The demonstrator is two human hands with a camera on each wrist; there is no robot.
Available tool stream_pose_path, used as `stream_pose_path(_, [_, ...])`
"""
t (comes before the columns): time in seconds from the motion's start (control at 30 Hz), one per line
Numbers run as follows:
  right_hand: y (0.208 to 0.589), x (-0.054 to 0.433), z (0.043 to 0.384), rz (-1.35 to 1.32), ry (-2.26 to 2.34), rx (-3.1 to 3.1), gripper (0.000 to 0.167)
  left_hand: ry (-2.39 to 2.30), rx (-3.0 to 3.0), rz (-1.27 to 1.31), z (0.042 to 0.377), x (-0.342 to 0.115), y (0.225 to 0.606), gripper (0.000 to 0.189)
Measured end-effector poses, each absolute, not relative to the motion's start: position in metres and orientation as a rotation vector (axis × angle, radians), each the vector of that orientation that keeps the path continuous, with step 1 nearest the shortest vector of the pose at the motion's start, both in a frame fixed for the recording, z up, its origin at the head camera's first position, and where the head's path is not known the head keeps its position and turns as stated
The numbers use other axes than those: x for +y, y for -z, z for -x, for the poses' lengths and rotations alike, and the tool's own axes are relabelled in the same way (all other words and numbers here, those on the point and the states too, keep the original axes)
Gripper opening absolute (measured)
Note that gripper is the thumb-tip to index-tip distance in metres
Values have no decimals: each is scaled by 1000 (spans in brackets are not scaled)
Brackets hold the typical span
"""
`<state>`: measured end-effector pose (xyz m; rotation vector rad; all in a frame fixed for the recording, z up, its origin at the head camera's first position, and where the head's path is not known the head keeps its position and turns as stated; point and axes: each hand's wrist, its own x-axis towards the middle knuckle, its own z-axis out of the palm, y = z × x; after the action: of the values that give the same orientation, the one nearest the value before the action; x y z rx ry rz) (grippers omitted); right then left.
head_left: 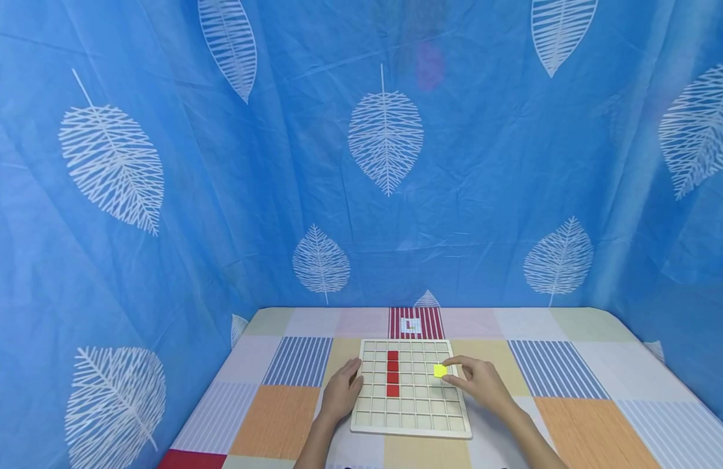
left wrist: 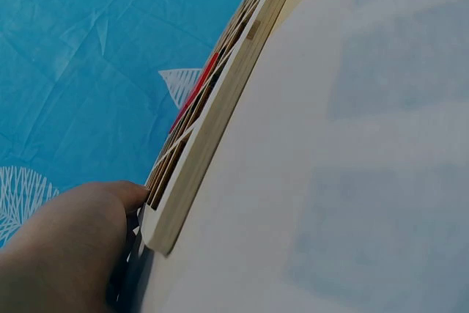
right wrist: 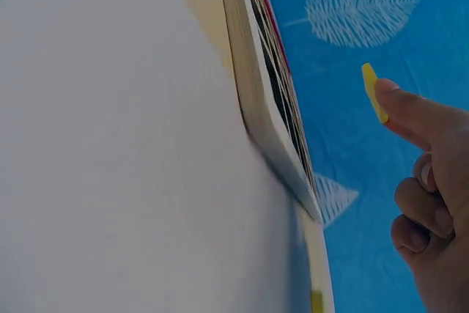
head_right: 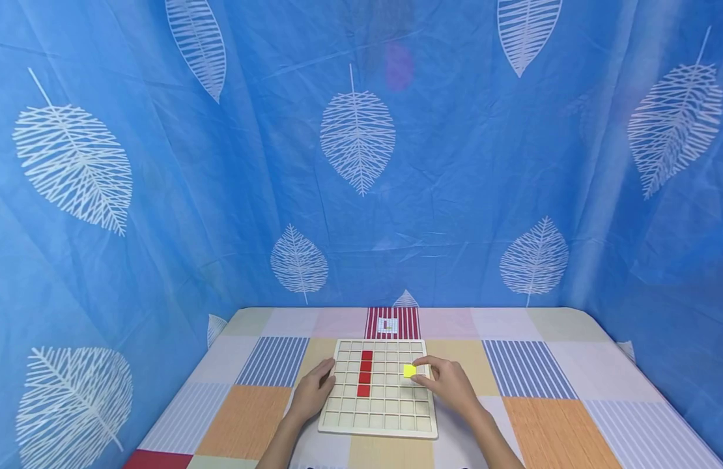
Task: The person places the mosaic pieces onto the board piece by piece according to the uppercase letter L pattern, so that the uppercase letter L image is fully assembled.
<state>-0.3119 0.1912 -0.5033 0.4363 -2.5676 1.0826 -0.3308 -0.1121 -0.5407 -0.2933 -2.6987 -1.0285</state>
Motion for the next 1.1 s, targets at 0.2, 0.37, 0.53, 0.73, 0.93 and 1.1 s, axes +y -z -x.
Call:
stream_pose_path(0.2, [505,165,311,-498,-1069,-2635,27,1041,-2693,299,331,-112,540,40])
stream_pose_path(0.37, [508,149,312,-543,-1060,-2702,26,1036,-2696,300,331,-113,540,41])
stream_pose_path(0.53, [512,140,314,-548,-1036,-2746,25,1030,-2690,314,331,-113,540,40])
stream_pose_path(0.73, [517,136,316,-588,-996,-2756,25,1037,-2680,311,331,-114,540,40])
stream_pose_path(0.93, [519,133,317,-640,-952,-2761,25,1033,-2684,306,332,-113,541,40])
stream_pose_path(1.1, [518,131,317,-639,-955,-2767,25,1036,-2682,308,332,-113,542,40])
